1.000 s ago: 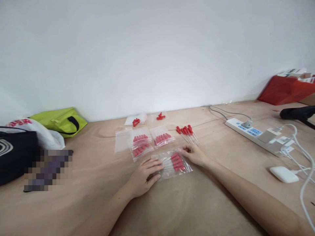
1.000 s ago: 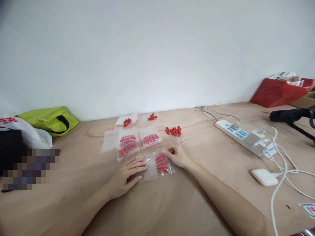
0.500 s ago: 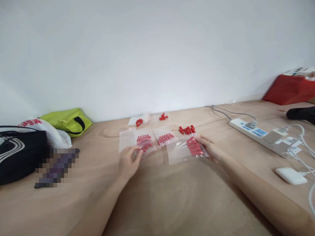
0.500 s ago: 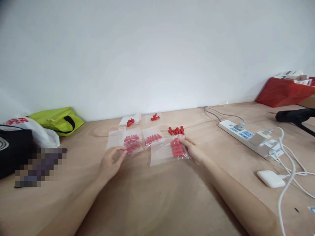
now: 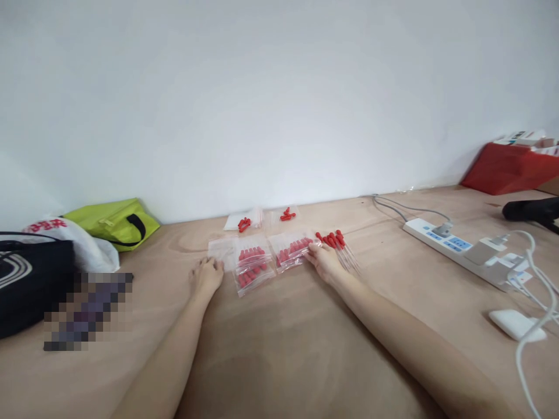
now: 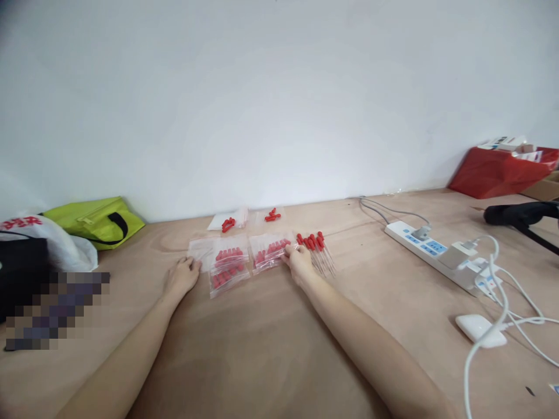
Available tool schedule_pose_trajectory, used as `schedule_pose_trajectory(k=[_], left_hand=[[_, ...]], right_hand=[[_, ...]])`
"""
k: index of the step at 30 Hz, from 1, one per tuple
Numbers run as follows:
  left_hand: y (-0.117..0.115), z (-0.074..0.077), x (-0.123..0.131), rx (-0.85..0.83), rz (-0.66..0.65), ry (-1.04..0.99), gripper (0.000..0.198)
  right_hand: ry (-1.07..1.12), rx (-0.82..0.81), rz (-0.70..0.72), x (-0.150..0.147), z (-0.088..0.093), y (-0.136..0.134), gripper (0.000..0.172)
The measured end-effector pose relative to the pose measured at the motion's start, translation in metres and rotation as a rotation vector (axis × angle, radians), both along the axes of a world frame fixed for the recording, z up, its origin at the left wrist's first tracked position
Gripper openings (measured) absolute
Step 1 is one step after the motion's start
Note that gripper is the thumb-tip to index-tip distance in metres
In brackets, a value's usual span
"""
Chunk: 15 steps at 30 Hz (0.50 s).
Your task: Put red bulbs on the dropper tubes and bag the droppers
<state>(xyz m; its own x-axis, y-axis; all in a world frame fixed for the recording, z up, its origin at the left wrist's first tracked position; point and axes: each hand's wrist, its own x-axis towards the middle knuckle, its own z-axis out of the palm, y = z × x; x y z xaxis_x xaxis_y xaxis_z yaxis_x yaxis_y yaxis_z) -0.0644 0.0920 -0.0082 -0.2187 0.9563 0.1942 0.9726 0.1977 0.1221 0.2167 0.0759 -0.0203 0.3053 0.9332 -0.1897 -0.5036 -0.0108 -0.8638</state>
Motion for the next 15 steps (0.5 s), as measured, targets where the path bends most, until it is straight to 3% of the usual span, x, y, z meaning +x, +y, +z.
schedule_pose_trajectory(k=[3, 6, 9, 10, 12, 15], left_hand=[[-0.002, 0.002, -0.006, 0.033, 0.030, -0.031, 0.032], [-0.003, 0.005, -0.012, 0.071, 0.151, -0.066, 0.037], [-0.006, 0.014, -0.016, 0.228, 0.211, -0.139, 0.043], [-0.008, 0.019, -0.016, 0.328, 0.170, -0.205, 0.042], [-0.013, 0.030, -0.011, 0.486, -0.031, -0.374, 0.038], [-0.027, 0.049, 0.011, 0.388, -0.384, -0.640, 0.045]], right_hand=[[-0.038, -0.007, -0.015, 0.001, -0.005, -0.013, 0.025], [-0.193, 0.016, -0.058, 0.008, -0.010, -0.029, 0.032], [-0.336, 0.072, -0.022, 0.017, -0.014, -0.046, 0.035], [-0.356, 0.081, 0.003, 0.020, -0.014, -0.051, 0.035], [-0.373, 0.084, 0.062, 0.025, -0.012, -0.060, 0.035], [-0.361, 0.094, 0.194, 0.031, -0.005, -0.070, 0.032]])
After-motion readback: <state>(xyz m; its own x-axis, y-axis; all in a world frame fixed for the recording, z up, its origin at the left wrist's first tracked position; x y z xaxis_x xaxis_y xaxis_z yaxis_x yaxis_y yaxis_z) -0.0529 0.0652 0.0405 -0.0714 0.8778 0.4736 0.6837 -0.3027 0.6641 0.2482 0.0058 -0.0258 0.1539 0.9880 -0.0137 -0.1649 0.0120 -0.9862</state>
